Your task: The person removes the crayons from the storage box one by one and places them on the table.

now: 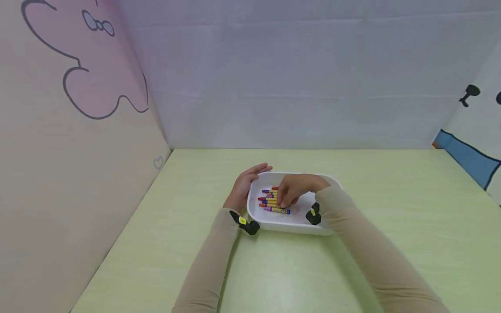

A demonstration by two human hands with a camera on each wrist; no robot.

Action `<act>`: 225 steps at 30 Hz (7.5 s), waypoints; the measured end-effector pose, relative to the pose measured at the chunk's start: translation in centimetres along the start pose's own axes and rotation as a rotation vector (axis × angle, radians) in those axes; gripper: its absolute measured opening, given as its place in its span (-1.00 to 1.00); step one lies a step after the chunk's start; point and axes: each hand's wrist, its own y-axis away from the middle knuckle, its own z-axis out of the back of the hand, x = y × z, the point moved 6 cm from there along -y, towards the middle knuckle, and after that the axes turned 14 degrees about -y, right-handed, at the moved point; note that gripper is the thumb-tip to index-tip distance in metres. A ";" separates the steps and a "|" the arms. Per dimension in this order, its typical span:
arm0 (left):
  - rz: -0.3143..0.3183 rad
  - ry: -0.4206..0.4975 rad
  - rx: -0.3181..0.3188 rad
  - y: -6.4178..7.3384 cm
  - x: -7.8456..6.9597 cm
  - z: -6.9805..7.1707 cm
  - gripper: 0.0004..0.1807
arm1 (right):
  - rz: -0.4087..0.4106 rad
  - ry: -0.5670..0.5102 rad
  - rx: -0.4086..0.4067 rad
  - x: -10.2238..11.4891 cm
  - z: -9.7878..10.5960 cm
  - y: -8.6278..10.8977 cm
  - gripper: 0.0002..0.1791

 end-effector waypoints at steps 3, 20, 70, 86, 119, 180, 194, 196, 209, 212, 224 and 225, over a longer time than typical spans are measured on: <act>-0.010 -0.005 -0.008 0.0 -0.2 -0.1 -0.42 | -0.003 0.037 0.000 0.3 -0.3 -0.3 -0.89; 0.000 -0.062 -0.136 0.0 -0.5 -0.5 -0.44 | -0.067 0.266 -0.069 1.4 -1.5 -0.4 -0.81; 0.038 -0.078 0.107 -0.2 0.3 -0.7 -0.46 | 0.017 0.166 -0.025 0.3 1.9 3.0 -0.76; 0.073 -0.070 0.085 -0.3 0.5 -0.6 -0.49 | 0.071 0.170 -0.110 -1.3 6.8 8.7 -0.74; 0.063 0.006 0.116 -0.2 0.7 -0.7 -0.45 | 0.015 0.135 -0.429 -14.6 10.4 14.3 -0.67; 0.044 -0.023 0.112 0.1 0.5 -0.5 -0.48 | 0.262 0.266 -0.413 -0.8 8.0 10.5 -0.75; 0.050 -0.027 0.116 0.0 0.6 -0.6 -0.46 | 0.203 0.220 -0.177 1.9 3.8 4.2 -0.77; 0.045 -0.027 0.119 0.0 0.5 -0.6 -0.46 | 0.200 0.230 -0.154 2.1 3.3 3.4 -0.78; 0.009 -0.029 0.127 0.0 0.4 -0.7 -0.45 | 0.113 0.239 -0.071 1.8 0.5 0.1 -0.82; 0.003 -0.024 0.137 0.0 0.3 -0.7 -0.44 | 0.088 0.219 -0.067 1.5 0.2 -0.3 -0.84; 0.020 -0.017 0.108 0.0 0.3 -0.6 -0.44 | 0.015 0.324 -0.074 1.7 -0.9 -1.1 -0.88; 0.021 -0.016 0.106 0.0 0.3 -0.6 -0.44 | 0.010 0.332 -0.074 1.8 -1.0 -1.1 -0.88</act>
